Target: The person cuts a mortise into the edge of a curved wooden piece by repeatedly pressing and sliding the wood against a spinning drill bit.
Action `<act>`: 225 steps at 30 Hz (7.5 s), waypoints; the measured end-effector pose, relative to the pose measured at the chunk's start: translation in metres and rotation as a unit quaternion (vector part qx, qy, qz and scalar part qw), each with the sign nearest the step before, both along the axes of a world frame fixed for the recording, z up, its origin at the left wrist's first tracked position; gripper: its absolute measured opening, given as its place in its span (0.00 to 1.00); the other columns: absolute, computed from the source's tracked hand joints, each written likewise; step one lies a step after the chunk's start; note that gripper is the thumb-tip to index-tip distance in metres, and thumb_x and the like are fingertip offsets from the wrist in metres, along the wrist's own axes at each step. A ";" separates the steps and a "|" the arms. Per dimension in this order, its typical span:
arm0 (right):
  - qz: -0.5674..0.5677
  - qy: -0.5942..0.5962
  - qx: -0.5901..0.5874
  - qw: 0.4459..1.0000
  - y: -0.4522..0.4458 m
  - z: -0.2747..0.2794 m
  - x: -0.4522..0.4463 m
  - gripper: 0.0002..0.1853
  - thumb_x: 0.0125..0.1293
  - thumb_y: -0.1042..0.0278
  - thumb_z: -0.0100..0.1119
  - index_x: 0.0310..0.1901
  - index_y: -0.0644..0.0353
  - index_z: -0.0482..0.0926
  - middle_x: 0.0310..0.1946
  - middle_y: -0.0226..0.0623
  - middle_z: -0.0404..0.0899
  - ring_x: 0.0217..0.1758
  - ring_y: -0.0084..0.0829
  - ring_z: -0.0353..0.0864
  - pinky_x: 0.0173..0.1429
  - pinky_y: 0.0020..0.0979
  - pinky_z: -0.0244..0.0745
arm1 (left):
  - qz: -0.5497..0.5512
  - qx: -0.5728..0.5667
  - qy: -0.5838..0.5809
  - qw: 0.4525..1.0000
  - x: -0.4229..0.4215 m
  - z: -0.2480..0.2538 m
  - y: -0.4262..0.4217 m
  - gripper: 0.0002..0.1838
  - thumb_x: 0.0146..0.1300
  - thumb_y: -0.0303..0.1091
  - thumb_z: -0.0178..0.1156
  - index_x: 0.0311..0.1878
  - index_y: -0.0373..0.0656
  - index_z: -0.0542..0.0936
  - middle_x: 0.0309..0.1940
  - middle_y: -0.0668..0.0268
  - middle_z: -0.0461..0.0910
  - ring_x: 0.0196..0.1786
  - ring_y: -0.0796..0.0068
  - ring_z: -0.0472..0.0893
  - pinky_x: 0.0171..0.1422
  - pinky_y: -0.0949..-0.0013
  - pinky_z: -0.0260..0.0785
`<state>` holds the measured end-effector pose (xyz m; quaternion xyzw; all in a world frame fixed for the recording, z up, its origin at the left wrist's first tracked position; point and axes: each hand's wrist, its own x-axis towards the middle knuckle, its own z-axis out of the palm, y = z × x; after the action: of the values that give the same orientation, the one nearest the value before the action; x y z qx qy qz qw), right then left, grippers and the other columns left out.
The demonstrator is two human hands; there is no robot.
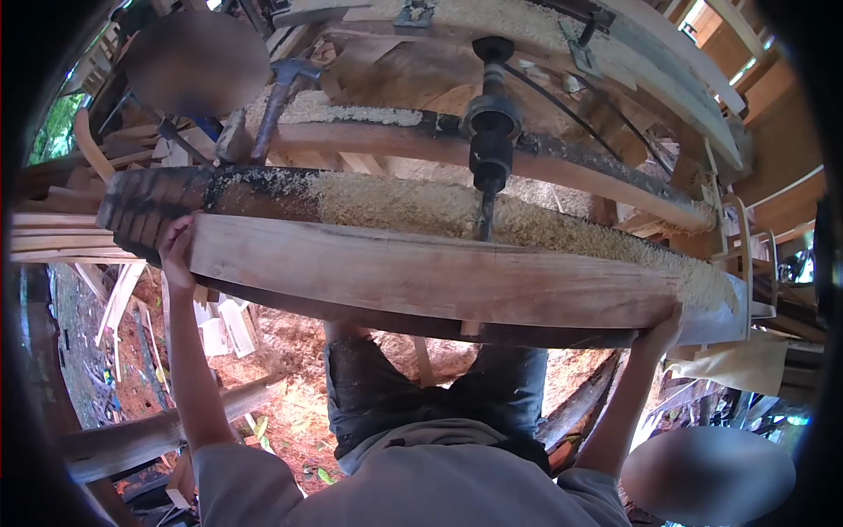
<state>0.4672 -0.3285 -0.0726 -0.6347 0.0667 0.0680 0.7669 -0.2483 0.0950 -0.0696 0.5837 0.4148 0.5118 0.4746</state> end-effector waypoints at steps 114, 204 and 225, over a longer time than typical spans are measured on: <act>-0.038 -0.284 -0.299 0.910 -0.135 0.007 0.057 0.24 0.75 0.51 0.50 0.46 0.69 0.83 0.40 0.45 0.84 0.41 0.34 0.80 0.50 0.38 0.77 | 0.315 0.091 0.200 0.923 0.053 -0.012 -0.079 0.23 0.76 0.45 0.55 0.59 0.32 0.77 0.51 0.57 0.81 0.51 0.67 0.80 0.56 0.63 0.73; 0.104 -0.145 -0.646 0.742 -0.049 0.042 0.084 0.37 0.76 0.40 0.42 0.54 0.75 0.79 0.48 0.65 0.81 0.53 0.57 0.80 0.62 0.45 0.69 | 0.348 -0.092 0.371 0.856 0.089 0.025 0.002 0.23 0.71 0.49 0.61 0.40 0.31 0.83 0.35 0.61 0.84 0.36 0.72 0.78 0.42 0.64 0.71; 0.143 -0.114 -0.639 0.747 -0.060 0.060 0.208 0.37 0.74 0.38 0.49 0.54 0.75 0.80 0.48 0.50 0.83 0.50 0.36 0.81 0.60 0.34 0.73 | 0.254 0.047 0.543 0.799 0.107 0.013 -0.084 0.22 0.67 0.40 0.57 0.55 0.31 0.81 0.49 0.53 0.84 0.47 0.57 0.84 0.52 0.56 0.77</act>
<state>0.6749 -0.3885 -0.0123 -0.9816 -0.0851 0.0450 0.1652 -0.1417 0.0108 -0.0566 0.6614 0.7133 0.2318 -0.0037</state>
